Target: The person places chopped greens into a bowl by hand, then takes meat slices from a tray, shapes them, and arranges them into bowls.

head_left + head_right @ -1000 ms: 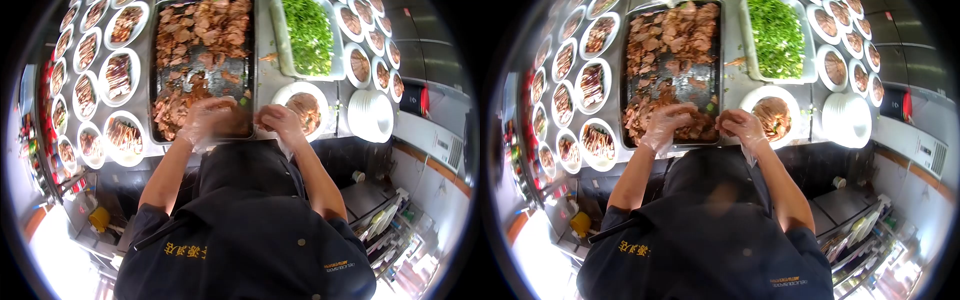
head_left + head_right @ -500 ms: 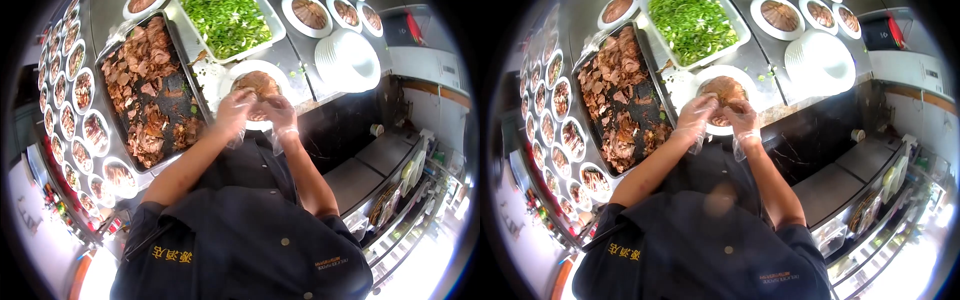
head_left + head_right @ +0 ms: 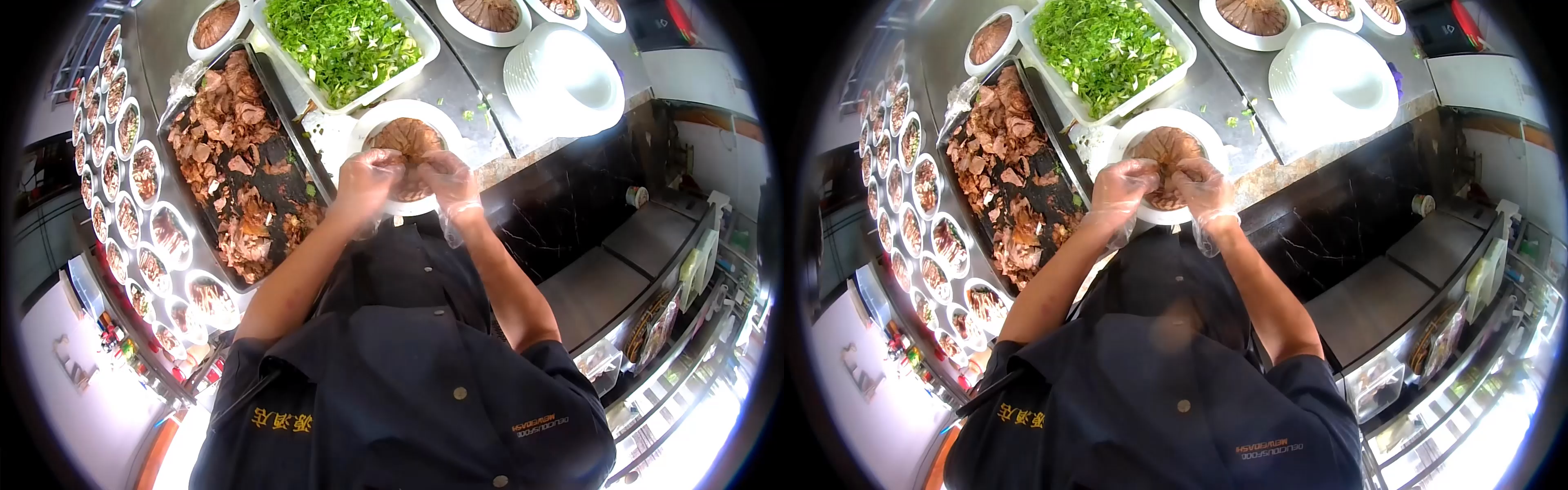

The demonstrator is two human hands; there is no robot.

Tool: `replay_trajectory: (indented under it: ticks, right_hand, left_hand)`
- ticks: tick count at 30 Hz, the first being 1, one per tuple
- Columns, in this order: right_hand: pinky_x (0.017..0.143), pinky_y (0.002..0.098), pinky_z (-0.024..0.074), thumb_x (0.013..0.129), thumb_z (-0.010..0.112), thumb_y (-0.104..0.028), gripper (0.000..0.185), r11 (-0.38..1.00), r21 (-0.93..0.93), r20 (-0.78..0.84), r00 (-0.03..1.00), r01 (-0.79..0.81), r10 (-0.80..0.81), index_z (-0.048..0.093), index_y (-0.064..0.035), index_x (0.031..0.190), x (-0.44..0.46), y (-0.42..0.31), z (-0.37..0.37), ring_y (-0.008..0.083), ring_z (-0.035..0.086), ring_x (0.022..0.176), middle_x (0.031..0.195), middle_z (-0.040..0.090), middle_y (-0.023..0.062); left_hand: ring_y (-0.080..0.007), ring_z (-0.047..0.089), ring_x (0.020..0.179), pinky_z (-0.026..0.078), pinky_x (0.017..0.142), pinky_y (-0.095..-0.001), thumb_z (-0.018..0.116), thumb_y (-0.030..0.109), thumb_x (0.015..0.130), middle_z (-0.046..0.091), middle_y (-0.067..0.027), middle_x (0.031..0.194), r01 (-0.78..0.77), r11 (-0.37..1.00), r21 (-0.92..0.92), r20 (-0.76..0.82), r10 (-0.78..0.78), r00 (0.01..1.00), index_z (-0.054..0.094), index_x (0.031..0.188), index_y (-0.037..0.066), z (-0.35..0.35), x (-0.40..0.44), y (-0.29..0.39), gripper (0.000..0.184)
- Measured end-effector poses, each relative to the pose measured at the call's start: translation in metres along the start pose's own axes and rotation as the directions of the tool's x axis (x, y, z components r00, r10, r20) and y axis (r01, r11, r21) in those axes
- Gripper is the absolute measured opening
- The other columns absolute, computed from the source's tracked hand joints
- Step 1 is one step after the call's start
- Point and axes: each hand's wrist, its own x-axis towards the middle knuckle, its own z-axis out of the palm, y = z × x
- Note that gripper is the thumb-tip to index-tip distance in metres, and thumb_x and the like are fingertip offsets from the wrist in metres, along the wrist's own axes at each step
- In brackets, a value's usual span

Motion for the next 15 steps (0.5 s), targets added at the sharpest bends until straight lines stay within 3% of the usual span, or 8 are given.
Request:
replay_trajectory:
  ticks: [2,6,9,12,14,15]
  right_hand:
    - [0.073,0.0258,0.0592,0.101,0.077,-0.010,0.022,0.995,0.097,-0.045,0.999,0.021,-0.017,0.074,0.0011,0.119,-0.003,-0.004,-0.003,0.0100,0.073,0.082,0.098,0.080,0.0076]
    - [0.070,0.0250,0.0585,0.101,0.078,-0.010,0.023,0.980,0.189,-0.074,0.996,0.064,-0.051,0.073,0.0020,0.119,-0.010,-0.006,-0.010,0.0097,0.071,0.079,0.098,0.079,0.0073]
    - [0.070,0.0251,0.0584,0.101,0.079,-0.014,0.025,0.991,0.127,-0.045,0.999,0.035,-0.030,0.074,0.0003,0.121,-0.004,-0.003,-0.014,0.0087,0.071,0.079,0.099,0.079,0.0068]
    - [0.075,0.0288,0.0598,0.100,0.080,-0.016,0.029,1.000,0.014,0.011,1.000,0.025,-0.025,0.074,-0.0020,0.124,0.004,0.005,-0.014,0.0119,0.073,0.083,0.102,0.080,0.0085]
    - [0.075,0.0271,0.0589,0.101,0.075,-0.005,0.025,0.953,-0.262,0.097,0.986,0.153,-0.132,0.072,0.0003,0.126,0.005,0.003,-0.014,0.0123,0.072,0.086,0.102,0.077,0.0081]
    - [0.075,0.0271,0.0589,0.101,0.075,-0.005,0.025,0.954,-0.258,0.096,0.987,0.152,-0.132,0.072,0.0003,0.126,0.005,0.005,-0.015,0.0123,0.072,0.086,0.102,0.077,0.0081]
  left_hand:
    - [-0.0182,0.079,0.092,0.062,0.086,-0.0323,0.087,0.017,0.093,0.083,-0.0132,0.106,-0.131,0.990,0.046,-0.058,0.133,0.989,0.079,0.120,0.002,0.002,-0.002,0.011,0.032]
    - [-0.0195,0.079,0.092,0.062,0.085,-0.0338,0.088,0.019,0.092,0.083,-0.0149,0.103,-0.153,0.985,0.080,-0.060,0.158,0.986,0.079,0.115,0.002,0.007,0.005,0.014,0.030]
    - [-0.0203,0.079,0.091,0.062,0.085,-0.0346,0.088,0.018,0.091,0.082,-0.0162,0.102,-0.058,0.992,0.111,0.015,0.057,0.998,0.079,0.114,0.001,0.005,0.005,0.029,0.030]
    - [-0.0230,0.079,0.089,0.062,0.084,-0.0360,0.086,0.014,0.091,0.082,-0.0172,0.102,-0.107,0.969,0.222,-0.038,0.118,0.992,0.078,0.112,0.000,0.005,0.006,0.023,0.026]
    - [-0.0250,0.080,0.087,0.062,0.082,-0.0366,0.084,0.013,0.093,0.082,-0.0168,0.102,-0.291,0.906,0.307,-0.057,0.323,0.945,0.078,0.110,0.000,0.004,0.009,0.007,0.022]
    - [-0.0250,0.080,0.087,0.062,0.082,-0.0366,0.084,0.013,0.093,0.082,-0.0168,0.102,-0.291,0.905,0.310,-0.055,0.322,0.945,0.078,0.110,0.000,0.002,0.010,0.005,0.022]
